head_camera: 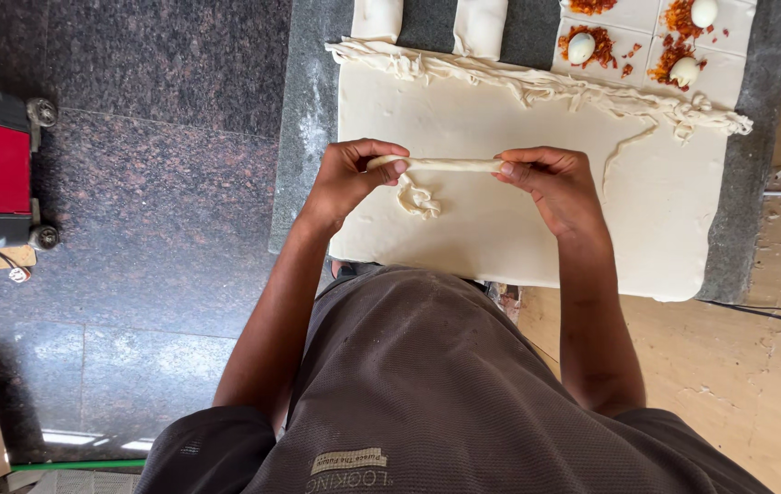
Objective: The person shapes and rolls dough by hand on a counter, forming long cylinders and patterned edges for pastries.
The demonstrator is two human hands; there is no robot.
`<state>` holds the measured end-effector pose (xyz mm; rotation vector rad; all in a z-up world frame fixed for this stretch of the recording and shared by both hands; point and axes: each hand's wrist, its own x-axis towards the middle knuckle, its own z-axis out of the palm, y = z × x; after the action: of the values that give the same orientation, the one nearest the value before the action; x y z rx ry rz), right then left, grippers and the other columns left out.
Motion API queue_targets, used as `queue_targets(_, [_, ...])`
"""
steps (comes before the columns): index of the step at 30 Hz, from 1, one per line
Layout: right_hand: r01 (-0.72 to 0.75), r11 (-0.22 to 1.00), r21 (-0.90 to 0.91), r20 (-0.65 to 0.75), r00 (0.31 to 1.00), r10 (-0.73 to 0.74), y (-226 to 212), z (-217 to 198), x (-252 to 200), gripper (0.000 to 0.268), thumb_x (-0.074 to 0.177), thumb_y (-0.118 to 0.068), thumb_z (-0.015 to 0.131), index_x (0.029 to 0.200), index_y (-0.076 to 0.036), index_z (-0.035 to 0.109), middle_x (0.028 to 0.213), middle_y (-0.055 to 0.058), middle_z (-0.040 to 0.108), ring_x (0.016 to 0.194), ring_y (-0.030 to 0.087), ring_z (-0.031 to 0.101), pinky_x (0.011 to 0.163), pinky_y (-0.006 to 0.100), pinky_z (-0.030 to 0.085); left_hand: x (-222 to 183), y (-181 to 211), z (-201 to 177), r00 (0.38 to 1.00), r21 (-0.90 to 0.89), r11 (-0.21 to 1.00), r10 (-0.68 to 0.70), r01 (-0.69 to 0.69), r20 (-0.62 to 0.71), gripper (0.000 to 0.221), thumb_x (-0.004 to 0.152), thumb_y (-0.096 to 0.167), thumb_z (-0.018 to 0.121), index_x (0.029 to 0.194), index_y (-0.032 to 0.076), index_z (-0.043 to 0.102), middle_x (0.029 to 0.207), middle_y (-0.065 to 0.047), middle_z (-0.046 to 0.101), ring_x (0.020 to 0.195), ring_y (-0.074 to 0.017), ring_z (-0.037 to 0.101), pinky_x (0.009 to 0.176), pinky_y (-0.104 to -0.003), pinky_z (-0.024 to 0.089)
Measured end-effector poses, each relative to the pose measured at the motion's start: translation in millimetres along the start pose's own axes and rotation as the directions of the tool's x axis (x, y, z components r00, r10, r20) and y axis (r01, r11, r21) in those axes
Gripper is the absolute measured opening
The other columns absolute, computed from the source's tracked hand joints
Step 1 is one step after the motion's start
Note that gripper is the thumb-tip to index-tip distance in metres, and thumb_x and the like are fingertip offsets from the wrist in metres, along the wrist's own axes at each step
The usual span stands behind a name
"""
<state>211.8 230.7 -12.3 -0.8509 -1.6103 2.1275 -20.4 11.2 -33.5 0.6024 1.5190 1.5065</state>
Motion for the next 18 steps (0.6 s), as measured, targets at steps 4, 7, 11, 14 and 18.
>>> queue_targets(4, [0.006, 0.998, 0.066, 0.006, 1.0, -0.006, 3, 3, 7, 0.018, 0.092, 0.005, 0.074, 0.11, 0.006, 0.074, 0.102, 0.015, 0.076, 0.094, 0.022, 0.074, 0.093, 0.037, 0.063, 4, 4, -2, 0.999, -0.135, 0.99, -0.032, 0.035, 0.029, 0.028, 0.088, 0.015, 0.082, 0.114, 0.004, 0.077, 0.099, -0.005, 0.078, 0.088, -0.0119, 0.071, 0.085, -0.026, 0.06])
queue_targets(7, [0.033, 0.997, 0.063, 0.031, 0.999, -0.035, 2, 9, 23, 0.02, 0.093, 0.003, 0.074, 0.112, 0.007, 0.073, 0.103, 0.014, 0.076, 0.094, 0.019, 0.074, 0.093, 0.034, 0.062, 26, -5, -9, 0.998, -0.199, 0.978, -0.048, 0.053, 0.032, 0.022, 0.091, 0.014, 0.079, 0.111, 0.003, 0.078, 0.101, -0.007, 0.078, 0.092, -0.0129, 0.073, 0.091, -0.028, 0.064])
queue_targets(11, [0.127, 0.989, -0.074, 0.134, 0.984, -0.116, 5, 18, 62, 0.023, 0.093, 0.0, 0.077, 0.115, 0.006, 0.072, 0.104, 0.01, 0.075, 0.095, 0.013, 0.071, 0.09, 0.027, 0.058, 82, -17, -32, 0.997, -0.112, 0.991, 0.072, -0.071, 0.0, 0.026, 0.086, 0.002, 0.076, 0.112, 0.002, 0.078, 0.106, -0.008, 0.078, 0.093, -0.0134, 0.072, 0.091, -0.028, 0.062])
queue_targets(14, [0.192, 0.972, -0.136, 0.13, 0.976, -0.175, 10, 26, 100, 0.025, 0.091, 0.0, 0.08, 0.115, 0.007, 0.074, 0.1, 0.008, 0.073, 0.09, 0.01, 0.067, 0.086, 0.024, 0.055, 120, -16, -46, 0.992, 0.015, 0.998, 0.066, -0.065, -0.107, 0.023, 0.088, -0.001, 0.076, 0.11, 0.005, 0.077, 0.105, -0.006, 0.077, 0.092, -0.0121, 0.072, 0.09, -0.025, 0.064])
queue_targets(18, [0.203, 0.965, -0.168, 0.088, 0.978, -0.19, 9, 34, 133, 0.026, 0.089, 0.001, 0.081, 0.113, 0.007, 0.074, 0.097, 0.007, 0.074, 0.087, 0.011, 0.067, 0.083, 0.025, 0.056, 146, -20, -60, 0.951, 0.324, 0.943, 0.169, -0.08, -0.258, 0.029, 0.087, -0.003, 0.076, 0.113, 0.009, 0.077, 0.104, -0.003, 0.077, 0.088, -0.0092, 0.071, 0.082, -0.023, 0.062])
